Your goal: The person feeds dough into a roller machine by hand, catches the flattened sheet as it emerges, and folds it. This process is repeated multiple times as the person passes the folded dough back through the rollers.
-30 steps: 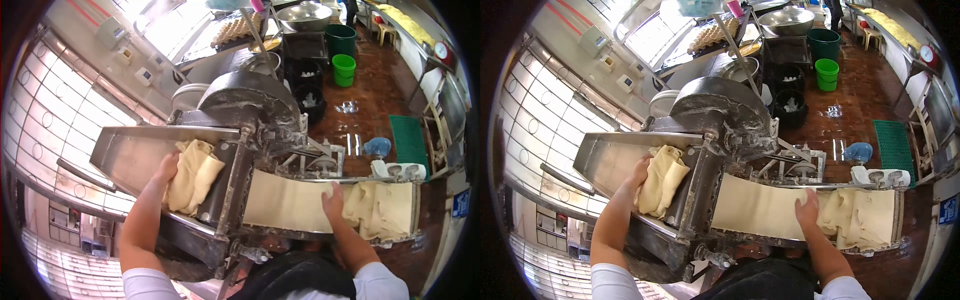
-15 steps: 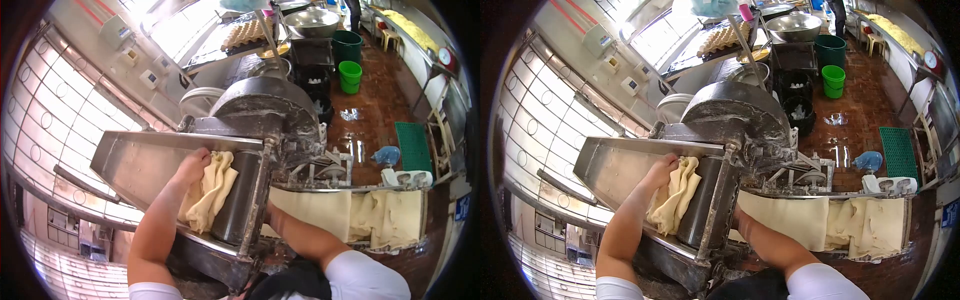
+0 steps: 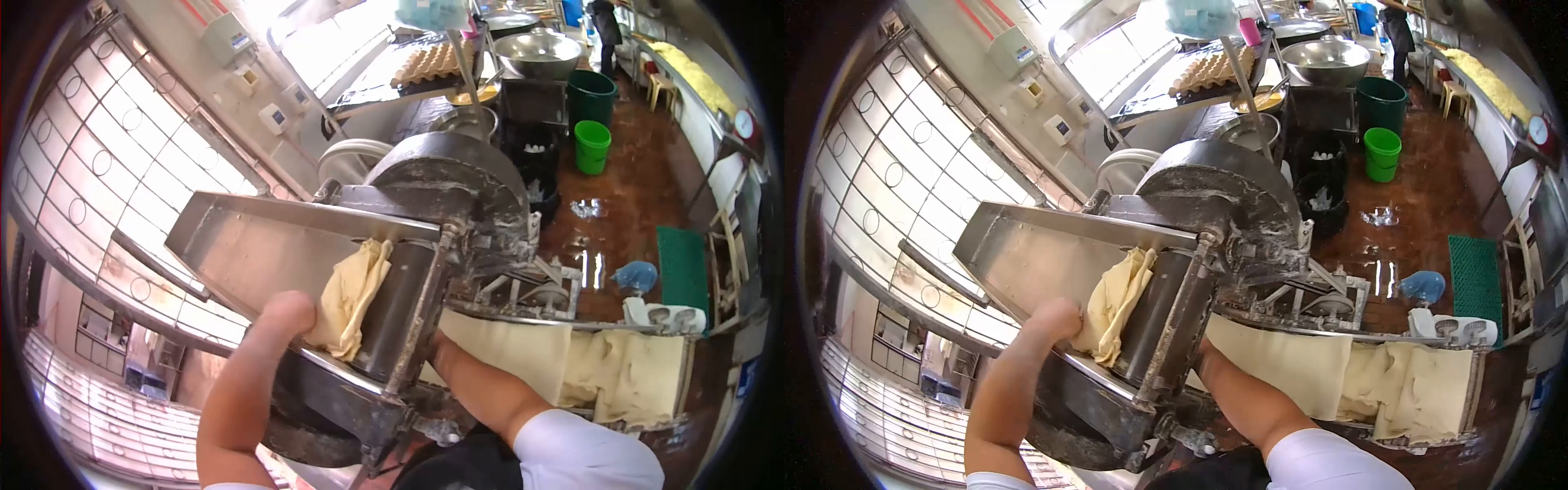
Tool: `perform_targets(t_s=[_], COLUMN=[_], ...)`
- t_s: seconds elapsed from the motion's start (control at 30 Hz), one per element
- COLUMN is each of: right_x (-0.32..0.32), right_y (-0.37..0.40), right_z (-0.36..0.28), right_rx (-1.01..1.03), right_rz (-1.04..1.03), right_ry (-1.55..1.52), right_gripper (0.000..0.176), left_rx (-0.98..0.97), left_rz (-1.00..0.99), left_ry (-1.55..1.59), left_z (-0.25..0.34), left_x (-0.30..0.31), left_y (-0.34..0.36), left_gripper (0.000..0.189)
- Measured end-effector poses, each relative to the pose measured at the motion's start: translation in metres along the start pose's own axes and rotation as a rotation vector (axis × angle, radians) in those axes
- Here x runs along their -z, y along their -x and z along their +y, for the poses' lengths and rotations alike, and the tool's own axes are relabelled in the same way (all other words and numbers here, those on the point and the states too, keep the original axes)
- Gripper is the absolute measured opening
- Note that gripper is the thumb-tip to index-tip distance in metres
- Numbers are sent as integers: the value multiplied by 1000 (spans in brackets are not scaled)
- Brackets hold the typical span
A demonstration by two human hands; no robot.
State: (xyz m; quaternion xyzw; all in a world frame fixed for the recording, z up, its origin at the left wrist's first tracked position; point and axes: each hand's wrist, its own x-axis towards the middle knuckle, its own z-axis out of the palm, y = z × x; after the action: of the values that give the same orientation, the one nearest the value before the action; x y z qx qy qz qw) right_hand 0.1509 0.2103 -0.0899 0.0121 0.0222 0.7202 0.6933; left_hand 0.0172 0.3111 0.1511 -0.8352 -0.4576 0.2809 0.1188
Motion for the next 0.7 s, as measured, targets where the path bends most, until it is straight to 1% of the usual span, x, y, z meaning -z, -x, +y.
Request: perform_targets(t_s=[0.07, 0.1, 0.13, 0.2, 0.23, 0.27, 0.33, 0.37, 0.4, 0.43, 0.47, 0.5, 0.53, 0.57, 0.6, 0.63, 0.7], right_x=[-1, 0, 12, 40, 48, 40, 8, 4, 6, 11, 18, 29, 41, 53, 58, 51, 19], right_y=[16, 29, 35, 39, 41, 54, 89, 97, 104, 107, 110, 111, 113, 117, 122, 133, 166], right_z=[-7, -10, -11, -15, -19, -25, -41, -48, -51, -55, -59, -62, -64, -68, -73, -77, -82], right_rx=[11, 33, 28, 42, 74, 71, 122, 144, 151, 158, 163, 194, 195, 223, 250, 245, 208], right_rz=[59, 181, 184, 473, 625, 629, 577, 614, 621, 645, 668, 658, 657, 637, 618, 621, 627], right_ry=[47, 171, 175, 325, 393, 396, 762, 910, 910, 971, 1036, 1052, 1064, 1069, 1076, 1092, 1082], right_gripper=[36, 31, 31, 27, 28, 28, 31, 36, 36, 36, 36, 37, 37, 36, 35, 35, 30], left_rx=[-75, -86, -83, -23, -30, -37, -154, -180, -205, -498, -885, -937, -882, -586, -599, -610, -486], left_rz=[82, 68, 65, 102, 280, 461, 477, 358, 227, 124, -103, -297, -516, -774, -782, -793, -760], left_ry=[-83, -112, -107, 29, 195, 359, 1001, 1262, 1519, 1710, 1724, 1731, 1589, 1740, 1733, 1728, 1720], left_z=[28, 37, 40, 50, 46, 38, 41, 52, 63, 70, 80, 95, 120, 153, 189, 220, 261], left_x=[-1, 3, 11, 29, 28, 26, 30, 37, 35, 14, -4, -36, -34, -48, -76, -117, -213], left_y=[6, 13, 23, 50, 63, 76, 124, 163, 200, 224, 236, 251, 268, 284, 281, 263, 222], left_gripper=[25, 24, 24, 22, 21, 20, 19, 17, 15, 22, 36, 43, 39, 34, 37, 41, 38])
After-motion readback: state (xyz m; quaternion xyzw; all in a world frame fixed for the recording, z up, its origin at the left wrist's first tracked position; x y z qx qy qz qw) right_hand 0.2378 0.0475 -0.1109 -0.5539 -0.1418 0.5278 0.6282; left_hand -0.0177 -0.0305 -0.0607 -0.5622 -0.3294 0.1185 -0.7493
